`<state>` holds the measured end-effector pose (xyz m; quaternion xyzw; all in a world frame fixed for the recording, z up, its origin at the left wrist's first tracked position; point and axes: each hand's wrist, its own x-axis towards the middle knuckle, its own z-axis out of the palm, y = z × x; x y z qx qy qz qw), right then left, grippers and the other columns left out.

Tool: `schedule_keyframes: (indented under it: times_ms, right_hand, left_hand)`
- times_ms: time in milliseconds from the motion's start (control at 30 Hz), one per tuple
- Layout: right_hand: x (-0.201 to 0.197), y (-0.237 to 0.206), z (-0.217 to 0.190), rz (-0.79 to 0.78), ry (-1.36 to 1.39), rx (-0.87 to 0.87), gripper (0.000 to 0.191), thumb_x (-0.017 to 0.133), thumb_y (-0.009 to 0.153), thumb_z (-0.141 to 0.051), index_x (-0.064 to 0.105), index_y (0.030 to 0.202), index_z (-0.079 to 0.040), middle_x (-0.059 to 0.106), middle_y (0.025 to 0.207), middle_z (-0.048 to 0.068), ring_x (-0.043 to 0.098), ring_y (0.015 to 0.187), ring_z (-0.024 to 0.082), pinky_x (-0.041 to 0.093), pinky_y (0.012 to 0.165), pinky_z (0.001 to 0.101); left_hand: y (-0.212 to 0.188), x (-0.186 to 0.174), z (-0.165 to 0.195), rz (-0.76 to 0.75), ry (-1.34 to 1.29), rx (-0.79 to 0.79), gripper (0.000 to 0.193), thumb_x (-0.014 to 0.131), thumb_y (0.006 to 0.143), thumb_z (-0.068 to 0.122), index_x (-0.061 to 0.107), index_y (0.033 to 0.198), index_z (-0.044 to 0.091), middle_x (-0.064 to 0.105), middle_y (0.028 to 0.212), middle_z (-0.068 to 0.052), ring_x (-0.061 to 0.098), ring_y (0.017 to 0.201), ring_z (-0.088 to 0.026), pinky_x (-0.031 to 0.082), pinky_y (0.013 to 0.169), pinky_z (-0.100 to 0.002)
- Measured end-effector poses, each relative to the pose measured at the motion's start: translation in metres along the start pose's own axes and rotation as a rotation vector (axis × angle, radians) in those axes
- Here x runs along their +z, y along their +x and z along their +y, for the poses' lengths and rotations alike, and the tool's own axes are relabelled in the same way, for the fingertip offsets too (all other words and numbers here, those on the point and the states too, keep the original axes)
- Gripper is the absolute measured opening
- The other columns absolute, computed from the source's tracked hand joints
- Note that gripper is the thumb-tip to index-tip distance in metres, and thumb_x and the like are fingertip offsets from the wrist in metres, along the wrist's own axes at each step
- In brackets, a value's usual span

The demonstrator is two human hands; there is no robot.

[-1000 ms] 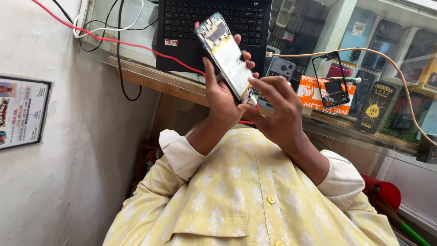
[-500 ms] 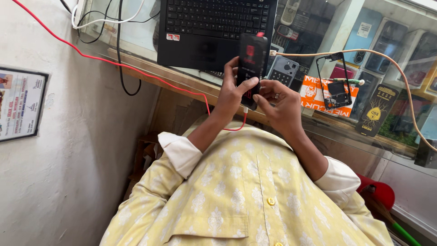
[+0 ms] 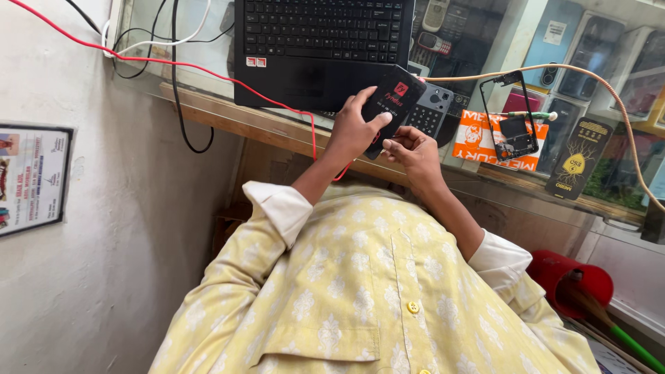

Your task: The person disassembles a smartphone, removes the back cover and internal components, and uses a screwdriver to manipulate parts. The person then reassembles the phone by placing the back cover and securing it.

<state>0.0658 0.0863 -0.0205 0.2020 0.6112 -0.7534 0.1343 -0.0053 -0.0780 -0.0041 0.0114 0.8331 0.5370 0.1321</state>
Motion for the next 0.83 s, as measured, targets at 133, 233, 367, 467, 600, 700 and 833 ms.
schedule_keyframes:
  times_ms: [133,233,367,467,600,700,833]
  right_hand:
    - [0.001,0.008,0.006,0.021,0.054,-0.008,0.023,0.076,0.092,-0.004,0.065,0.11,0.003,0.072,0.09,0.006,0.069,0.073,0.01,0.055,0.064,0.0214]
    - [0.005,0.014,0.007,0.05,0.093,-0.011,0.023,0.077,0.091,-0.004,0.065,0.109,0.003,0.073,0.09,0.007,0.071,0.072,0.012,0.057,0.063,0.0219]
    - [0.011,0.017,0.008,0.101,0.1,0.039,0.022,0.077,0.091,-0.005,0.064,0.107,0.002,0.074,0.089,0.008,0.072,0.071,0.013,0.057,0.061,0.0227]
    - [0.011,0.019,0.008,0.123,0.086,0.04,0.022,0.078,0.09,-0.006,0.066,0.107,0.002,0.074,0.089,0.008,0.072,0.07,0.013,0.056,0.06,0.0231]
    - [0.011,0.024,0.01,0.138,0.117,0.035,0.023,0.078,0.089,-0.007,0.066,0.107,0.002,0.074,0.088,0.007,0.072,0.07,0.013,0.057,0.06,0.0238]
    - [0.012,0.027,0.011,0.138,0.139,0.041,0.023,0.079,0.09,-0.007,0.066,0.107,0.002,0.074,0.088,0.008,0.072,0.07,0.014,0.057,0.06,0.0239]
    - [0.011,0.028,0.008,0.151,0.077,0.076,0.023,0.078,0.092,-0.009,0.067,0.106,0.005,0.075,0.088,0.01,0.074,0.071,0.016,0.058,0.06,0.025]
  left_hand:
    - [0.02,0.002,-0.005,0.002,0.056,0.036,0.056,0.077,0.084,0.029,0.064,0.134,0.007,0.064,0.12,-0.014,0.067,0.11,-0.029,0.054,0.096,-0.038]
    - [0.035,0.004,-0.008,0.005,0.107,0.07,0.05,0.077,0.084,0.028,0.068,0.128,0.006,0.063,0.117,-0.013,0.065,0.109,-0.029,0.053,0.097,-0.038]
    - [0.043,0.005,-0.008,-0.013,0.205,0.093,0.046,0.077,0.086,0.026,0.07,0.126,0.006,0.062,0.116,-0.013,0.06,0.116,-0.03,0.049,0.101,-0.039]
    - [0.048,0.006,-0.003,-0.037,0.253,0.083,0.046,0.076,0.086,0.027,0.07,0.125,0.006,0.061,0.117,-0.013,0.058,0.118,-0.03,0.048,0.102,-0.04]
    - [0.049,0.006,0.002,-0.04,0.249,0.123,0.045,0.076,0.086,0.026,0.069,0.125,0.005,0.061,0.116,-0.013,0.057,0.116,-0.03,0.049,0.102,-0.04]
    - [0.052,0.005,0.003,-0.042,0.258,0.128,0.045,0.077,0.085,0.025,0.07,0.124,0.004,0.061,0.116,-0.014,0.057,0.116,-0.031,0.049,0.101,-0.041]
    - [0.051,0.001,0.002,-0.069,0.244,0.126,0.046,0.077,0.085,0.025,0.07,0.126,0.005,0.062,0.115,-0.013,0.058,0.117,-0.029,0.049,0.102,-0.039]
